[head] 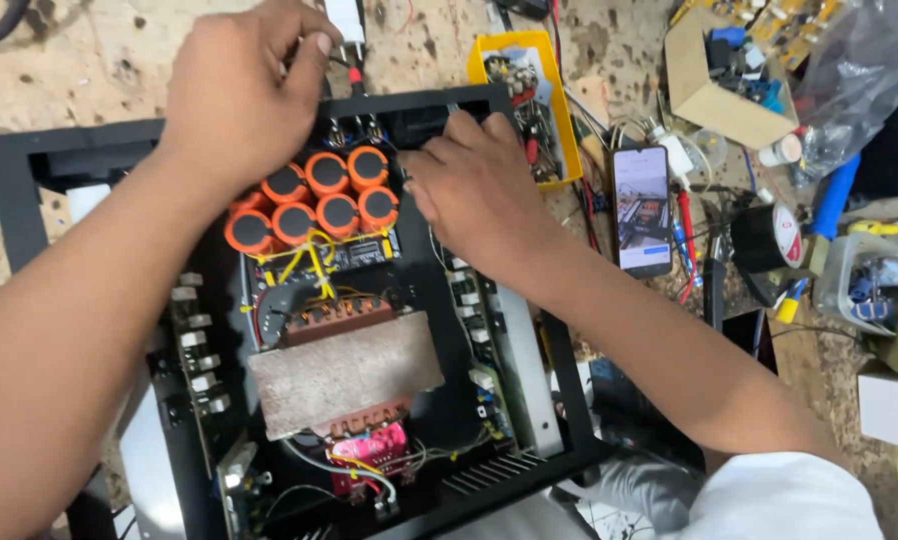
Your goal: Soldering wires and electronic components inside an amplifier chassis on a repair bench.
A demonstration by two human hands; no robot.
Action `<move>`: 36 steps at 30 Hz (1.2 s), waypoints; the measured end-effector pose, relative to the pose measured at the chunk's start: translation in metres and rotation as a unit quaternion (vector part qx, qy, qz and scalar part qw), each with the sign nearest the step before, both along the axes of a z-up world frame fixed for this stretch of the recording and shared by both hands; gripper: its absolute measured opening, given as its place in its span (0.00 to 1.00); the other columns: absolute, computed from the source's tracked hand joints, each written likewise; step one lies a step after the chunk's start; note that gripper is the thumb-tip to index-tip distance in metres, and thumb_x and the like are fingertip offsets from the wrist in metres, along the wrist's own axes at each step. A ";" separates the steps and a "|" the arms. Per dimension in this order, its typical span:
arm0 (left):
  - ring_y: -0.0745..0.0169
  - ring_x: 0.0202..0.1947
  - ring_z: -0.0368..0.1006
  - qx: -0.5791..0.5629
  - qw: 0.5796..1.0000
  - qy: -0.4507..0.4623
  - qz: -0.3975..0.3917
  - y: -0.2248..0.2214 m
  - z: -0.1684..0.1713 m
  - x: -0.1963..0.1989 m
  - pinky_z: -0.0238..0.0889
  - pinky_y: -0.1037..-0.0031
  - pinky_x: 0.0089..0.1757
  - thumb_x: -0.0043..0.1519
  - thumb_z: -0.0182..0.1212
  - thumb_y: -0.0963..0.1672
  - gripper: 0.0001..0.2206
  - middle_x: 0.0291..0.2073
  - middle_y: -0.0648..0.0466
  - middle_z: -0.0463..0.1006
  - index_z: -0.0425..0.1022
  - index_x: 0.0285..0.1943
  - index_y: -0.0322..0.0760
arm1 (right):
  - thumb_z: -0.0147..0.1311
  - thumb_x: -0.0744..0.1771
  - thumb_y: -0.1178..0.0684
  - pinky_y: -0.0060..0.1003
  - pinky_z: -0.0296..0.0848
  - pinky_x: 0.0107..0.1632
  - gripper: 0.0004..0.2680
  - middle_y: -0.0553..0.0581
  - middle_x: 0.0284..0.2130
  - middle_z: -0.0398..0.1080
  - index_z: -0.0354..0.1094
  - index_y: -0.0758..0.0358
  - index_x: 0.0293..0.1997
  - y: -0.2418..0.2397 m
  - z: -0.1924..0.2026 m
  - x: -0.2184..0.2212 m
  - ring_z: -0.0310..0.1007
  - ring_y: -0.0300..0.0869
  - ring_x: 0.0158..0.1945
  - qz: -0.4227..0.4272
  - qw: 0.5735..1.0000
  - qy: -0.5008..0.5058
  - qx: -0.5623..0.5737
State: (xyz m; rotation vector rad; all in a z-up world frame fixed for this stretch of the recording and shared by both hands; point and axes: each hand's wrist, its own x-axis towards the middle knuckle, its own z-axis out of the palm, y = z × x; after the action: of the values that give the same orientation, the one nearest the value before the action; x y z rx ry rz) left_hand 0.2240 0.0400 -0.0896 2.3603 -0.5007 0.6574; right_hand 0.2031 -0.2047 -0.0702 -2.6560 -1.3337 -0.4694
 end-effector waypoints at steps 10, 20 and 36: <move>0.36 0.23 0.72 0.003 0.999 0.023 0.022 -0.012 -0.002 0.009 0.65 0.54 0.28 0.65 0.61 0.40 0.04 0.27 0.45 0.80 0.81 0.43 0.34 | 0.62 0.61 0.57 0.44 0.58 0.47 0.10 0.51 0.33 0.77 0.77 0.58 0.44 0.016 -0.020 0.012 0.65 0.46 0.40 -0.074 0.996 0.035 0.038; 0.35 0.23 0.73 0.021 0.998 0.039 0.035 -0.015 -0.002 0.009 0.65 0.53 0.27 0.66 0.60 0.40 0.06 0.28 0.45 0.81 0.82 0.45 0.34 | 0.59 0.61 0.57 0.46 0.56 0.48 0.10 0.54 0.31 0.74 0.77 0.58 0.44 0.020 -0.020 0.006 0.61 0.48 0.40 -0.100 0.994 0.044 0.001; 0.36 0.22 0.72 0.030 0.997 0.064 0.040 -0.014 -0.004 0.009 0.65 0.52 0.27 0.69 0.60 0.42 0.06 0.23 0.47 0.78 0.83 0.45 0.37 | 0.59 0.61 0.61 0.40 0.55 0.48 0.10 0.43 0.33 0.77 0.79 0.51 0.42 0.016 -0.020 0.010 0.60 0.43 0.34 -0.102 0.985 0.108 0.084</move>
State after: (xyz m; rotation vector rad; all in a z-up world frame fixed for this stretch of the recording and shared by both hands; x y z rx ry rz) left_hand 0.2331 0.0265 -0.0935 2.4708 -0.3775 0.5299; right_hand 0.2131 -0.1886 -0.0900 -2.6235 -0.9246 -0.2896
